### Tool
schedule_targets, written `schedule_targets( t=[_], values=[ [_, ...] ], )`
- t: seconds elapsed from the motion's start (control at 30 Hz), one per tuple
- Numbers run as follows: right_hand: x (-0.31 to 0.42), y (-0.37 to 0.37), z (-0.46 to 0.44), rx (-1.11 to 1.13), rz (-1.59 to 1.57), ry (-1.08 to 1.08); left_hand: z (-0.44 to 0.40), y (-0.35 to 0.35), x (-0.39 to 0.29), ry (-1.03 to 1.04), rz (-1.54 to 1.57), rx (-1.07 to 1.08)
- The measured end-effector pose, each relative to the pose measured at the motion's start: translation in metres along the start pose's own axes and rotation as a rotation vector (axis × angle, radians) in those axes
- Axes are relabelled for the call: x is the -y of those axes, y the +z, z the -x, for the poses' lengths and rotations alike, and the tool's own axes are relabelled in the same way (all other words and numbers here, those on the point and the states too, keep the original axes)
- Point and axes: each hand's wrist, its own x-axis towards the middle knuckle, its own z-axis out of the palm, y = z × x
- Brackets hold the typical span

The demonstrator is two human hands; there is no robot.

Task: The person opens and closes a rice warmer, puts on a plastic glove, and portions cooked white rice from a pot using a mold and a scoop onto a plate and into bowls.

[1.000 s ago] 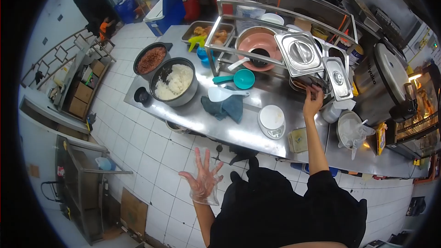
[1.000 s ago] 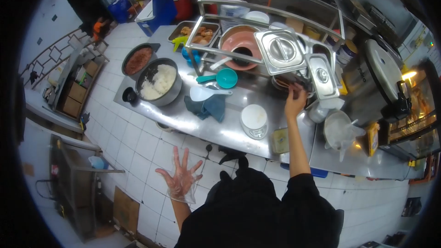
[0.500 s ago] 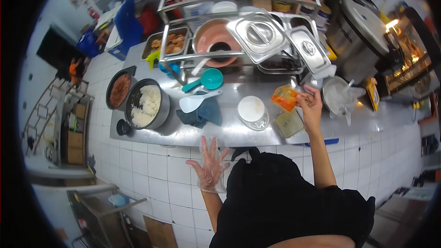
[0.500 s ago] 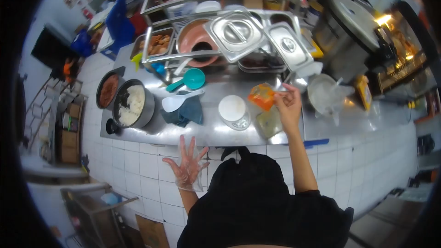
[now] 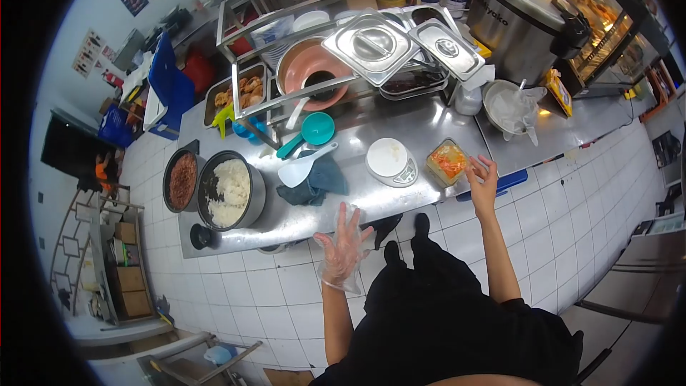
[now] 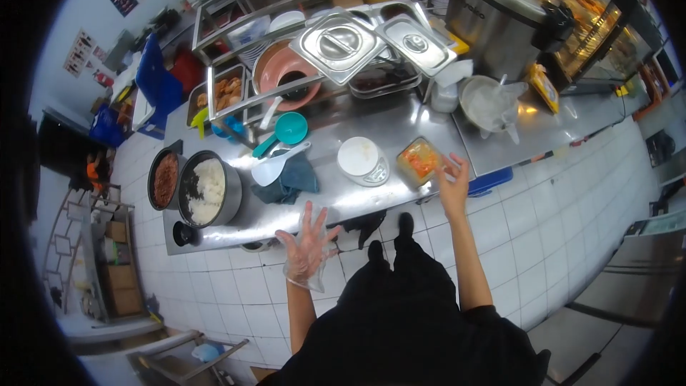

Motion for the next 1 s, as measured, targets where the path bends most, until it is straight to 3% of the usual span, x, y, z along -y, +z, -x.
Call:
schedule_targets(
  t=[0.17, 0.4, 0.5, 0.6, 0.67, 0.8, 0.87, 1.0],
  values=[
    [0.003, -0.02, 0.022, -0.05, 0.062, -0.026, -0.017, 0.013, -0.002, -0.04, -0.029, 0.091],
    [-0.022, -0.06, 0.027, -0.069, 0.002, 0.104, -0.063, 0.052, -0.001, -0.063, -0.059, 0.185],
    [-0.031, -0.062, 0.013, -0.106, 0.103, -0.009, -0.077, 0.072, -0.007, -0.067, -0.066, 0.185],
    [0.014, -0.041, -0.006, -0.174, 0.585, -0.277, -0.087, 0.082, -0.006, -0.024, -0.071, 0.12],
    [0.028, -0.014, -0.024, -0.043, 0.431, -0.366, -0.092, 0.082, -0.008, 0.011, -0.069, 0.071],
    [0.031, 0.072, -0.044, 0.465, 0.095, -0.241, -0.088, 0.057, -0.015, 0.08, -0.027, -0.198],
    [0.039, 0.13, -0.047, 0.603, -0.093, -0.161, -0.077, 0.036, -0.027, 0.153, 0.006, -0.35],
    [0.006, 0.276, -0.079, 0.55, -0.474, 0.371, -0.059, -0.018, -0.059, 0.213, 0.073, -0.543]
  ],
)
